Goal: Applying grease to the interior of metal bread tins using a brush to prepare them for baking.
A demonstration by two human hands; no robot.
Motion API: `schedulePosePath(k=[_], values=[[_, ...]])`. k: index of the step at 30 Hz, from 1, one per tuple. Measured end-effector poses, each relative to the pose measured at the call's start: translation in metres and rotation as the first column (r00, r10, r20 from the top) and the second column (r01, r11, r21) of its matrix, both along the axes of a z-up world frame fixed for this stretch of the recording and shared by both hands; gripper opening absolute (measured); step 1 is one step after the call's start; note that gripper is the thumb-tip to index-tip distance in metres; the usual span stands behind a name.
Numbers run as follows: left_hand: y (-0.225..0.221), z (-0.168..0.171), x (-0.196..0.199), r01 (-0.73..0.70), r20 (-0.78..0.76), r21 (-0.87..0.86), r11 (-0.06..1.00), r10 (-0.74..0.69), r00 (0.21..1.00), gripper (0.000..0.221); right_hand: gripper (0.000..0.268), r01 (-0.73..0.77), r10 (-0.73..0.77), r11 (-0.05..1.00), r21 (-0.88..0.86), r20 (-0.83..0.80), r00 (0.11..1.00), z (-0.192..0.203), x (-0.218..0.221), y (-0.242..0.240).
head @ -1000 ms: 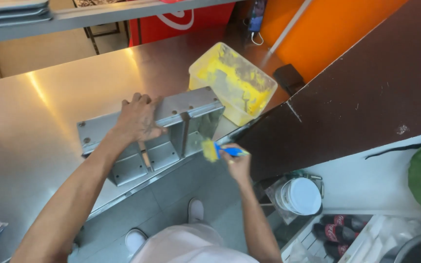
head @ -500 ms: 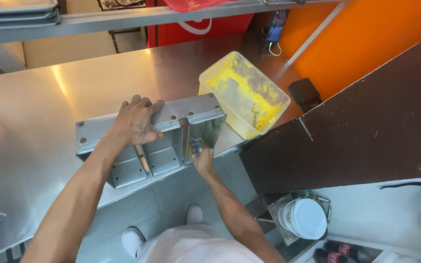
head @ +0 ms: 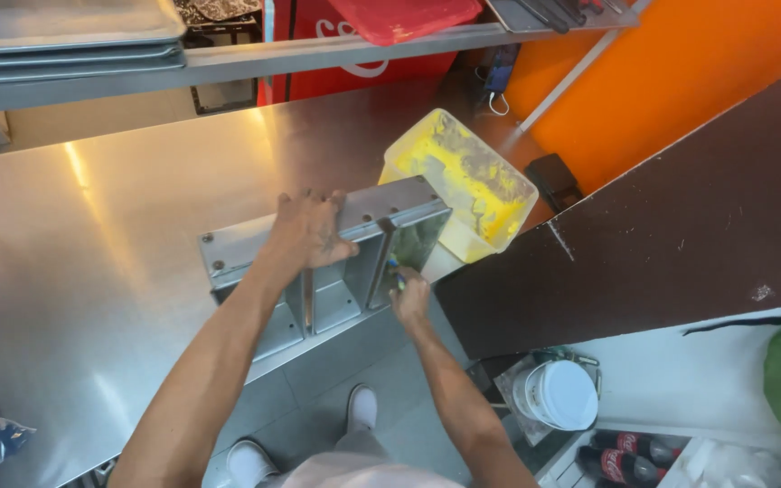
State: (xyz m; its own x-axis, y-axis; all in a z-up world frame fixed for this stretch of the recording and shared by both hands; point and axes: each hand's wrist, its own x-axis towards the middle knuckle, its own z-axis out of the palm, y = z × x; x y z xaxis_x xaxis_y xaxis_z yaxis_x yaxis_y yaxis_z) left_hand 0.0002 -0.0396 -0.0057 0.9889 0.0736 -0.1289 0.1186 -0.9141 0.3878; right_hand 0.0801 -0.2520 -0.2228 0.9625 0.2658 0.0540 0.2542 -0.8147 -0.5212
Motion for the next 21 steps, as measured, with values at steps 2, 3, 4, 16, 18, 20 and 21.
schedulePosePath(k=[2,3,4,16,18,20,21], values=[[0.004,-0.001,-0.002,-0.002,0.036,0.001,1.0,0.002,0.999,0.074,0.036,0.013,-0.02,0.995,-0.096,-0.081,0.997,-0.02,0.007,0.004],[0.006,-0.001,-0.002,0.009,0.062,0.022,1.0,-0.011,0.998,0.073,0.039,0.031,-0.061,0.984,-0.174,-0.17,0.984,-0.033,0.007,0.006],[0.009,-0.002,0.002,0.026,0.06,0.024,0.999,-0.027,0.998,0.073,0.039,0.047,-0.077,0.984,-0.172,-0.172,0.982,-0.019,0.009,0.012],[0.01,-0.012,-0.008,0.089,0.099,-0.02,0.996,-0.086,0.991,0.069,0.057,0.105,-0.088,0.993,0.046,-0.285,0.954,-0.044,0.013,0.006],[0.01,-0.01,-0.009,0.087,0.121,0.035,0.996,-0.091,0.989,0.069,0.023,0.058,0.193,0.804,0.592,-0.352,0.916,-0.046,0.038,-0.024],[0.008,-0.011,-0.009,0.063,0.133,0.02,0.998,-0.065,0.989,0.069,0.024,-0.069,0.09,0.992,0.109,-0.197,0.976,0.011,0.017,-0.002],[0.005,-0.013,-0.011,0.085,0.12,0.018,0.996,-0.087,0.989,0.068,0.025,-0.034,0.034,0.917,-0.397,-0.008,0.999,0.033,-0.006,0.006]])
